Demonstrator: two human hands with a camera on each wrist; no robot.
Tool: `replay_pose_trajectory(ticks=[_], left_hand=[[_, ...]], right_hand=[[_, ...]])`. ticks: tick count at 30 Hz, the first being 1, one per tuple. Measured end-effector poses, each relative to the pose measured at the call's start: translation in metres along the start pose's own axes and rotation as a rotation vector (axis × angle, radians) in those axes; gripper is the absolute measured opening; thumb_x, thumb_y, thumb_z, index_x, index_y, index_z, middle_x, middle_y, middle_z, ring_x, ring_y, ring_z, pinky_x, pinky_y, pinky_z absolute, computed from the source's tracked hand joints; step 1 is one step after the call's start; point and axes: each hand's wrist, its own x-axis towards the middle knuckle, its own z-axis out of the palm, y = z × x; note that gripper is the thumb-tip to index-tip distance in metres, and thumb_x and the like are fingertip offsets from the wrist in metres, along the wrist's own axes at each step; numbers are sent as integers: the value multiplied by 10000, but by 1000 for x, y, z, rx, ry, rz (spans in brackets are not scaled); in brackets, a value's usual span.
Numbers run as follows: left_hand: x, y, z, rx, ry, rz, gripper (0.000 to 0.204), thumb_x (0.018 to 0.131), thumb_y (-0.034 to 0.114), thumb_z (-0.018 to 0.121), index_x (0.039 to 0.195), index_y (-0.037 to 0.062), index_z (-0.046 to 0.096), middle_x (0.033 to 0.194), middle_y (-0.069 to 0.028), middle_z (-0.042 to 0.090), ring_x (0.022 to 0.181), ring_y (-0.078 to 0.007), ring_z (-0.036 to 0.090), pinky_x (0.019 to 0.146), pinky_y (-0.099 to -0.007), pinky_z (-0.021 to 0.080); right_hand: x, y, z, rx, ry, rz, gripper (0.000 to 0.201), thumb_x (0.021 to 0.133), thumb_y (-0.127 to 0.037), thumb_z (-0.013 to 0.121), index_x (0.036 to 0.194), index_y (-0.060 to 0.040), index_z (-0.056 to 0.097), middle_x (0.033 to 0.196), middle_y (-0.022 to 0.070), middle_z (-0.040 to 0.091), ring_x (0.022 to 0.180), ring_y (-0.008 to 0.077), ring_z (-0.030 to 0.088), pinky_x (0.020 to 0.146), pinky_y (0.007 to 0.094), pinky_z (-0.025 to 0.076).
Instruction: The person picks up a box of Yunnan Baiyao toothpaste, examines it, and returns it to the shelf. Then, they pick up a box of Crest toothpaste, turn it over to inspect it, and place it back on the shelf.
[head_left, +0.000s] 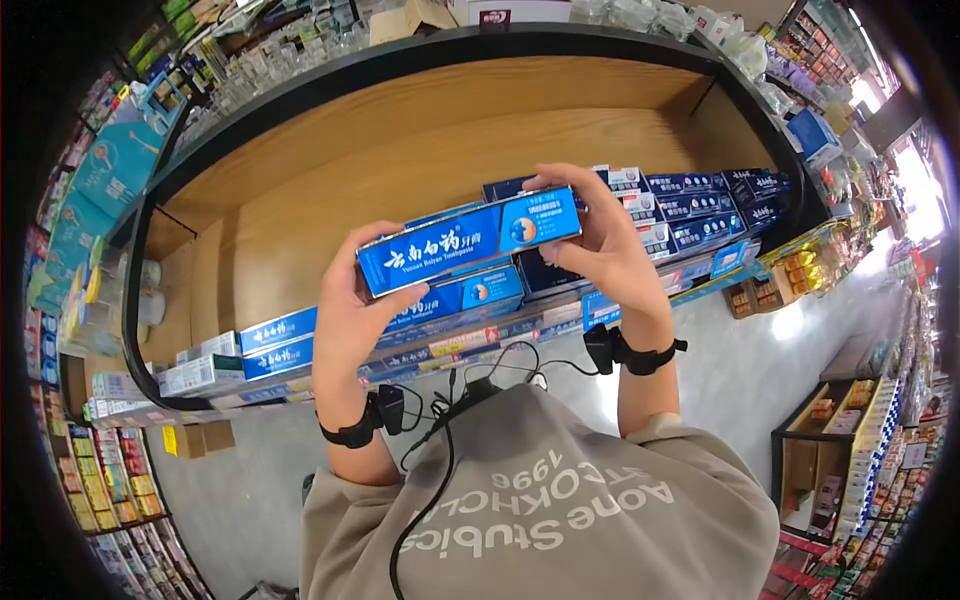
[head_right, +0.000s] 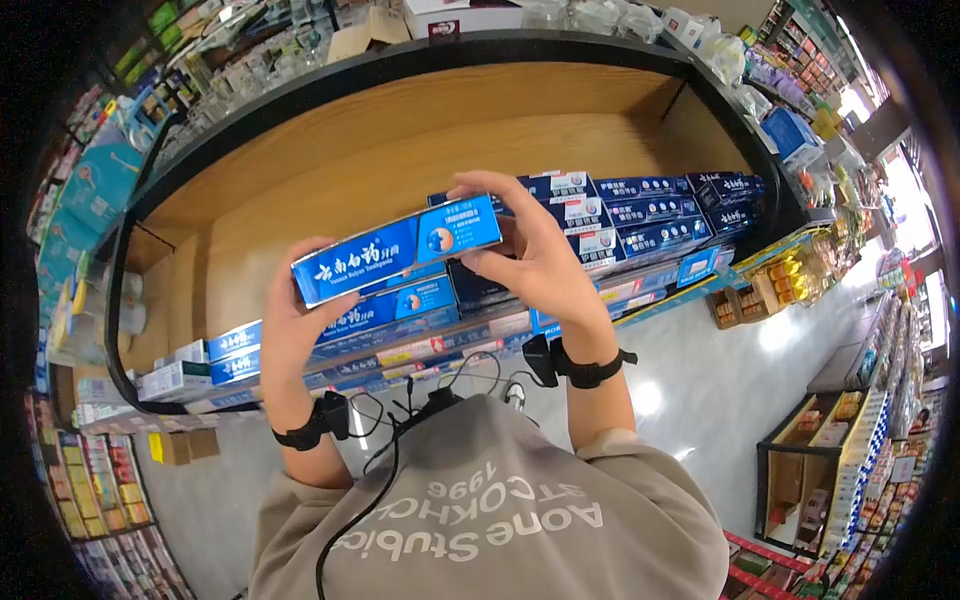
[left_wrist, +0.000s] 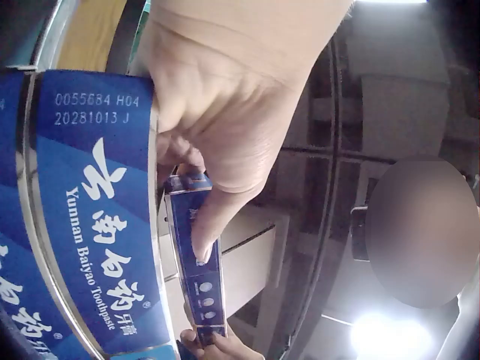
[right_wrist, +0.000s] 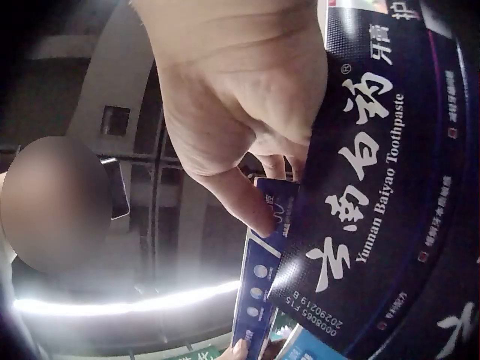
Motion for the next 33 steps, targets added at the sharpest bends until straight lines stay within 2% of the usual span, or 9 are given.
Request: replay_pose_trajectory(ticks=[3,10,13,19,20,23,24,30,33], left_hand=[[-1,4,1,-12,-2,-43,608,795,-3,844,1333,34,564,1179,-65,650,1083,-141,639,935,-286,542],[-1,1,2,-96,13,-14,633,819,-57,810,1355,56,490,1114,-80,655,1020,-137,665,873,-281,583],[-1,-3,1,-152,18,3,643,821,-53,810,1354,62,470,1106,-85,648,1014,-142,665,868,-289,589],[0,4,-1,-177,43,-57,664,812,-37,826,1365,58,473,1147,-92,642,1004,-146,665,853,-293,597],[1,0,-1,-188,28,-21,690,811,-36,829,1388,68,464,1179,-90,630,1002,-143,664,835,-279,592],[-1,0,2,-138,27,17,711,815,-41,825,1408,82,454,1204,-85,619,1020,-137,661,814,-260,583],[-2,1,7,-124,75,43,704,823,-42,818,1407,100,451,1170,-70,632,953,-115,664,739,-239,564],[0,-5,0,-85,66,-61,616,828,-29,819,1329,113,489,1025,-32,666,782,-72,622,624,-220,501],[-1,-5,1,-63,82,-55,583,828,-22,824,1298,111,507,1002,-23,668,788,-66,615,626,-214,498]], right_hand=[[0,1,0,-25,2,-11,691,851,89,693,1484,-70,468,1373,95,567,1168,171,632,957,297,545],[1,-2,3,78,18,28,720,830,64,740,1486,-34,460,1365,135,543,1201,187,583,906,287,557],[1,2,0,52,-13,29,698,862,59,729,1491,-50,446,1341,92,544,1139,159,624,923,293,556],[1,-9,0,73,-5,142,570,918,-31,729,1424,-31,465,1292,102,553,952,132,651,831,275,554],[1,-4,1,83,10,96,513,941,-72,721,1393,-34,481,1254,108,576,875,124,661,772,262,546],[2,-3,0,47,0,128,494,954,-102,715,1387,-40,487,1209,110,596,847,121,668,742,254,543],[2,-3,0,17,10,120,477,970,-140,703,1386,-43,490,1184,103,613,822,122,672,737,254,545],[3,-8,1,6,32,179,491,974,-167,700,1413,-25,533,1172,103,635,837,121,680,743,255,546],[2,-3,-2,-6,-8,139,517,953,-143,720,1423,-16,544,1188,101,638,895,123,687,777,260,556]])
